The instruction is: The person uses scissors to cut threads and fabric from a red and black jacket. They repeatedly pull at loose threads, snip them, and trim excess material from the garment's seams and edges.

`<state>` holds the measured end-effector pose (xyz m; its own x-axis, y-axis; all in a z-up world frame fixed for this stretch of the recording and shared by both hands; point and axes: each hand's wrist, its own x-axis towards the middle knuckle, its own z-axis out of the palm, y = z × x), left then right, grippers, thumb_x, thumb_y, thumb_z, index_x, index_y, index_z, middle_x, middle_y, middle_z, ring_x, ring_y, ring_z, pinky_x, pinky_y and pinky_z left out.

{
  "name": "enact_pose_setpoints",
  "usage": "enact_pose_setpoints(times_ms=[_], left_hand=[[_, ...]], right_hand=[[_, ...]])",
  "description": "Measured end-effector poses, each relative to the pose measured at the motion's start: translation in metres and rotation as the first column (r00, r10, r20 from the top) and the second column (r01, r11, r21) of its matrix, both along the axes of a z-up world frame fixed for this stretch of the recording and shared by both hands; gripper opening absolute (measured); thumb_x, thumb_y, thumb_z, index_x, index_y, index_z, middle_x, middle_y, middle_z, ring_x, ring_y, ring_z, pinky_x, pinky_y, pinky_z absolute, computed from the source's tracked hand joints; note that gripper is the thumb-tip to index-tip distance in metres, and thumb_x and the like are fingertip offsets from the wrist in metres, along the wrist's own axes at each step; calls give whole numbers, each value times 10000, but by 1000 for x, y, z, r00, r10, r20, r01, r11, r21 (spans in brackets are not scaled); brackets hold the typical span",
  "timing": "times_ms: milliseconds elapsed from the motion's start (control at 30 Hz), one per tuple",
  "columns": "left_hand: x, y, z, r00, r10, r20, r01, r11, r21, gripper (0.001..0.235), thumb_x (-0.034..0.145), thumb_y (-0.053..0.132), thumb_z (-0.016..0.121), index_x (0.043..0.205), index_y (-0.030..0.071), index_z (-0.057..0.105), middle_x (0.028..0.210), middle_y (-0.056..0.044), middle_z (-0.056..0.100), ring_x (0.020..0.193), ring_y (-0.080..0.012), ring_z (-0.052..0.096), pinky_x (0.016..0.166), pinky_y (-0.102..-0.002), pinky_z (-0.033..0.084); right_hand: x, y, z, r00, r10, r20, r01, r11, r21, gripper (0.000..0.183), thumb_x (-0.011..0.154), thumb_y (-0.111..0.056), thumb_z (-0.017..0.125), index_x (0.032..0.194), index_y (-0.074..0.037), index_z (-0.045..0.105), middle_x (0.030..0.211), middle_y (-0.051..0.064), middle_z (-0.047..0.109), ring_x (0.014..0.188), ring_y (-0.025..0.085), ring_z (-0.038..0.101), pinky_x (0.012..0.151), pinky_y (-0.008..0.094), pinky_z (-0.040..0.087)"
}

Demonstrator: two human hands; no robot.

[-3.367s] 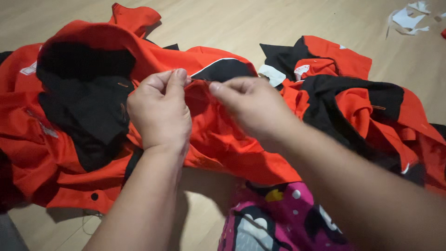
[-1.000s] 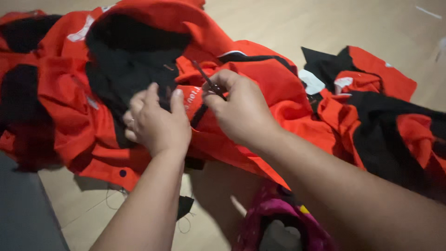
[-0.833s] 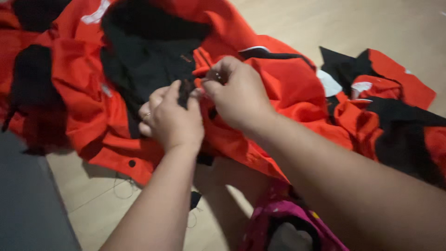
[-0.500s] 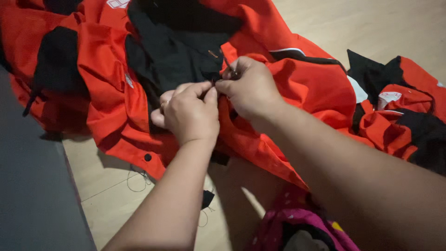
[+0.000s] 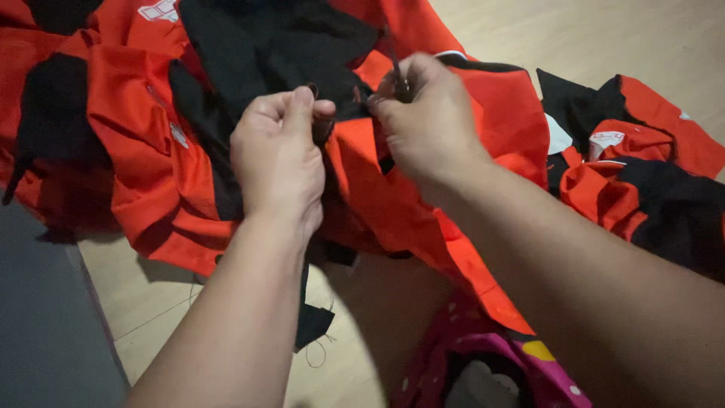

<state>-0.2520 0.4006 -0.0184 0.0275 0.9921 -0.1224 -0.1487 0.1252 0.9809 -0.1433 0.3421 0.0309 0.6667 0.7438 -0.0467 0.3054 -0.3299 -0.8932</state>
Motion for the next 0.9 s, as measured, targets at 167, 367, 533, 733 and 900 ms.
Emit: enact_pose_setpoints(times_ms=[167, 367, 533, 733, 900], left_hand=[[23, 10, -8, 950, -14, 312, 24, 999, -28, 146, 959, 209, 657, 906, 73, 672, 764, -94, 772, 635, -111, 652, 650, -277, 572], [23, 2, 11, 895, 23, 446, 21, 995, -94, 113, 950, 158, 668, 940, 50, 635, 792, -133, 773, 592, -165, 659, 605, -329, 589], [26, 1, 6, 951, 22, 310, -47, 996, 75, 127, 917, 190, 695, 902, 69, 662, 810, -107, 801, 639, -113, 702, 586, -241, 601], [24, -5, 17, 948, 9, 318, -23, 999, 42, 109, 918, 160, 703, 880, 77, 643, 799, -112, 802, 641, -115, 682, 581, -261, 578], [26, 3, -1, 950, -2, 312, -38, 991, 125, 109, 909, 171, 715, 867, 86, 663, 795, -109, 804, 680, -102, 709, 678, -230, 587]], right_hand=[[9, -16, 25, 861, 191, 472, -164, 982, -98, 224, 828, -262, 655, 1031, -173, 685, 898, -28, 739, 813, 151, 679, 699, 329, 507], [8, -40, 41, 646, 355, 676, -188, 932, -310, 227, 1039, -307, 616, 911, -120, 636, 882, 107, 655, 795, 336, 612, 589, 505, 443], [-4, -48, 29, 420, 331, 845, -94, 942, -322, 282, 956, -385, 600, 1003, -151, 749, 905, 87, 727, 739, 443, 673, 512, 611, 498], [-11, -38, 28, 485, 399, 778, -52, 902, -429, 276, 969, -351, 583, 844, -120, 668, 828, 90, 706, 665, 455, 638, 492, 582, 467], [-3, -33, 8, 280, 374, 884, -58, 926, -373, 193, 914, -205, 575, 758, -148, 674, 699, 76, 684, 546, 429, 649, 396, 541, 470]])
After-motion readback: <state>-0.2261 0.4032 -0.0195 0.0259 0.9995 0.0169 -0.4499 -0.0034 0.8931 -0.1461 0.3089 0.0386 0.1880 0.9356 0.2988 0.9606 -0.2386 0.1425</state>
